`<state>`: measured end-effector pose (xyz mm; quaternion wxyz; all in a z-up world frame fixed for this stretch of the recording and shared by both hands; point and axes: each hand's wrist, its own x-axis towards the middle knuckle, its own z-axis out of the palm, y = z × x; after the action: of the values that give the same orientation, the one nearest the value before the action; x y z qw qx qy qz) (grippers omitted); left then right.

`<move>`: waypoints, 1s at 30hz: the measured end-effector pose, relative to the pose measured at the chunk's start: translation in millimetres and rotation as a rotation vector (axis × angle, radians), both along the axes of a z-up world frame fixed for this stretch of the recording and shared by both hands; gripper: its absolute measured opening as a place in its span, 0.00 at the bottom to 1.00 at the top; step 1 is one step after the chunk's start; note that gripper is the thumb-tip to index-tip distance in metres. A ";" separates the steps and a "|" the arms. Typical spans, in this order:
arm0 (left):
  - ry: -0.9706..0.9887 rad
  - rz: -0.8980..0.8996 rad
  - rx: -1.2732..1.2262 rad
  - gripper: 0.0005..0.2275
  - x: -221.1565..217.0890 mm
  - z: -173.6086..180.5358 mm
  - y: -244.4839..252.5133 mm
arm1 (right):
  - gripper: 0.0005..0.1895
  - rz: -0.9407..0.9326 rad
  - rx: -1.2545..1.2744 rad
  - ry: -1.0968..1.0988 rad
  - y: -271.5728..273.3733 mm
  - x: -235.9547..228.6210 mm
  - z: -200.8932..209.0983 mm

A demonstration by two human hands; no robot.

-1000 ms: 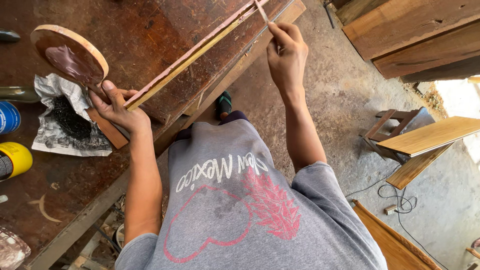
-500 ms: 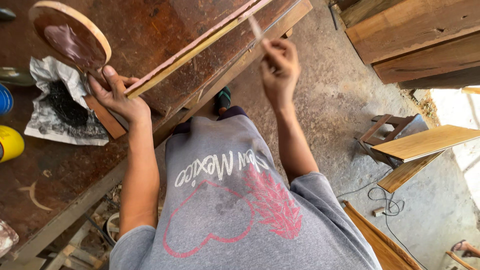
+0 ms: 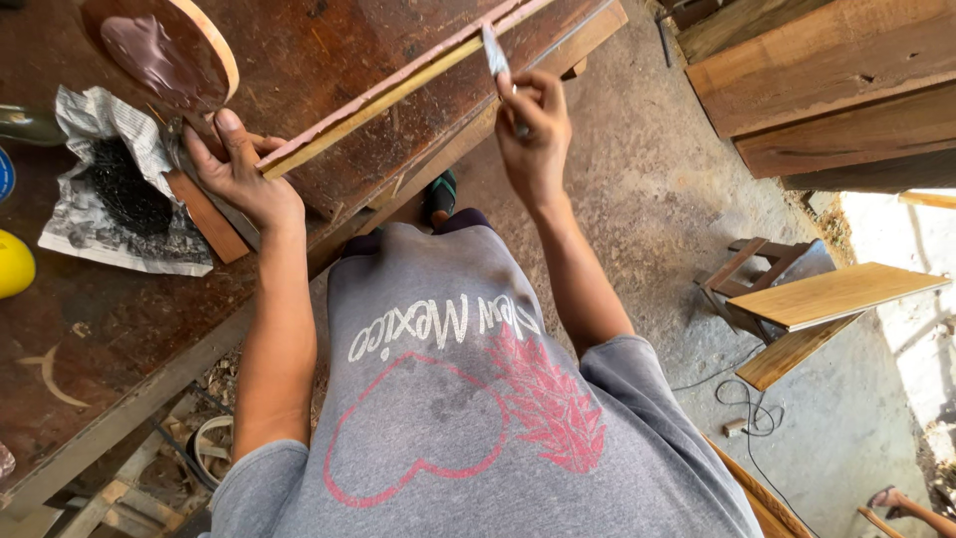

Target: The person applies pink wood glue to the edges of wooden planks using a small wooden spatula. They spread the glue along the length of the planks and then use a paintbrush to apply a clear liquid finish to the glued edges.

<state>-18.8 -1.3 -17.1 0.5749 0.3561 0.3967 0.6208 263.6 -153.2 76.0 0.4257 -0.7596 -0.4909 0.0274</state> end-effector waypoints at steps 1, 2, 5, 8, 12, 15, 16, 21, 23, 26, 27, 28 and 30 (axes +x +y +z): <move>0.023 0.010 0.023 0.14 2.0 0.4 2.3 | 0.18 0.017 -0.001 -0.028 -0.3 0.3 0.7; 0.045 0.021 0.045 0.14 4.3 0.6 5.1 | 0.20 0.033 -0.002 -0.055 0.0 2.8 1.1; 0.027 0.042 0.054 0.14 2.9 -1.5 2.7 | 0.14 -0.084 -0.079 0.075 -11.6 12.1 1.0; 0.054 0.047 0.053 0.14 1.6 -4.1 0.8 | 0.17 -0.053 -0.070 -0.048 -16.0 25.6 -0.3; 0.088 0.055 0.091 0.14 3.5 -4.2 5.4 | 0.17 0.057 -0.117 -0.012 -10.4 24.0 1.3; 0.088 0.053 0.090 0.14 2.9 -5.1 5.3 | 0.17 0.017 -0.116 0.097 -7.1 13.9 -1.6; 0.086 0.055 0.091 0.14 2.7 -5.1 5.2 | 0.17 -0.031 -0.068 0.087 -3.0 11.9 -4.4; 0.086 0.033 0.046 0.15 1.0 -5.6 3.3 | 0.16 -0.056 0.090 0.133 4.4 -0.3 -26.8; 0.077 0.043 0.071 0.15 1.7 -4.9 4.4 | 0.19 -0.042 0.023 0.019 -3.5 -3.3 -31.1; 0.074 0.035 0.091 0.16 2.4 -4.9 6.6 | 0.18 -0.069 0.056 0.034 -13.7 5.7 -31.8; 0.081 0.024 0.087 0.16 0.0 -4.8 3.4 | 0.18 -0.058 0.052 0.013 -18.4 8.9 -31.1; 0.068 0.014 0.067 0.16 -2.4 -4.5 -0.2 | 0.18 -0.046 0.048 -0.009 -21.1 13.6 -29.7; 0.032 -0.011 0.037 0.17 -2.7 -3.7 -3.6 | 0.19 -0.047 0.027 -0.068 -22.3 22.7 -24.6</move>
<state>-21.5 -4.9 -20.8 0.5653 0.3787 0.3921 0.6191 286.2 -175.5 51.4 0.4195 -0.7657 -0.4874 -0.0152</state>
